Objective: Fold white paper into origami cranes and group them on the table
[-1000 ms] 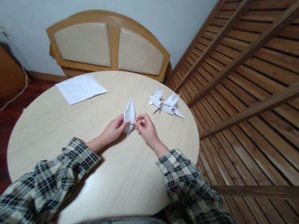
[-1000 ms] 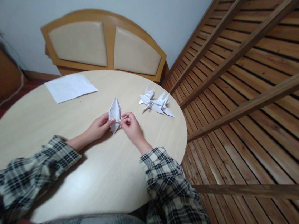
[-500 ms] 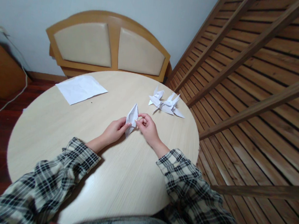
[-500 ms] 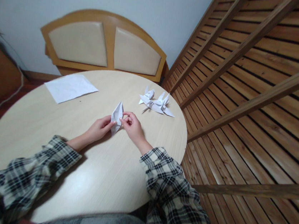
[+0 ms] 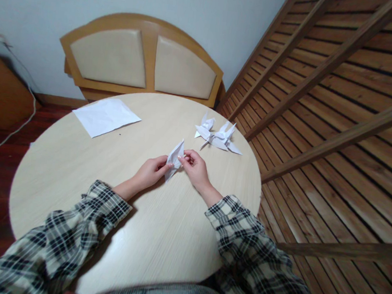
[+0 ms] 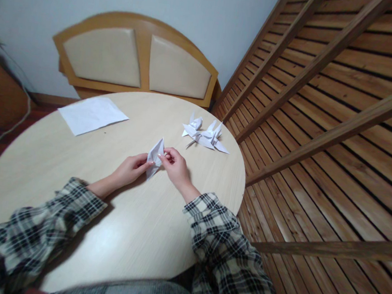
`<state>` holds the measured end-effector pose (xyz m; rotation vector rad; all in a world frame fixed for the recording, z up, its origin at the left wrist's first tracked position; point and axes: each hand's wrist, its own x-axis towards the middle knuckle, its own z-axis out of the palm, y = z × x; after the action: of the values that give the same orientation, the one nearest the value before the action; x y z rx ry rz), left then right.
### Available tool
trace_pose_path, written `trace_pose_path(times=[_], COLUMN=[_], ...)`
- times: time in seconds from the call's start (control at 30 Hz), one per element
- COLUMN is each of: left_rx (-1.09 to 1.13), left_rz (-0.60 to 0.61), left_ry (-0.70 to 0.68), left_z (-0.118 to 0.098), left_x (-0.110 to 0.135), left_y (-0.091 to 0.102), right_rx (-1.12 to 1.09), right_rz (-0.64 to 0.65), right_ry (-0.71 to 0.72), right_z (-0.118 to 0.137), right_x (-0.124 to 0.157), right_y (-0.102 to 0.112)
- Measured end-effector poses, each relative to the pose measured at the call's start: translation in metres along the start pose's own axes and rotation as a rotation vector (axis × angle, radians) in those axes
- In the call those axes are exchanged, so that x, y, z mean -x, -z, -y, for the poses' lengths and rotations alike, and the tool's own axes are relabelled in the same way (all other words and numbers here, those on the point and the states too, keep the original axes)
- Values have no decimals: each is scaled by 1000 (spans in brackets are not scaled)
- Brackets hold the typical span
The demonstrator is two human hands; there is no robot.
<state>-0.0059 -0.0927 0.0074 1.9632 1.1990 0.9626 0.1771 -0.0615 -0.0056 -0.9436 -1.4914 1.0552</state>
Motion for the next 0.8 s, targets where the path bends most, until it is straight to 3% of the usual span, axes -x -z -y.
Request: trace_pose_path(times=[0.43, 0.8], left_rx=[78, 249], left_rz=[-33, -161], left_ry=[4, 69], left_z=[-2, 14], left_x=[-1, -6], left_y=[-1, -5], right_rx=[212, 296], right_rz=[-91, 59], right_ry=[207, 400], right_z=[15, 13], right_x=[4, 8], right_y=[5, 4])
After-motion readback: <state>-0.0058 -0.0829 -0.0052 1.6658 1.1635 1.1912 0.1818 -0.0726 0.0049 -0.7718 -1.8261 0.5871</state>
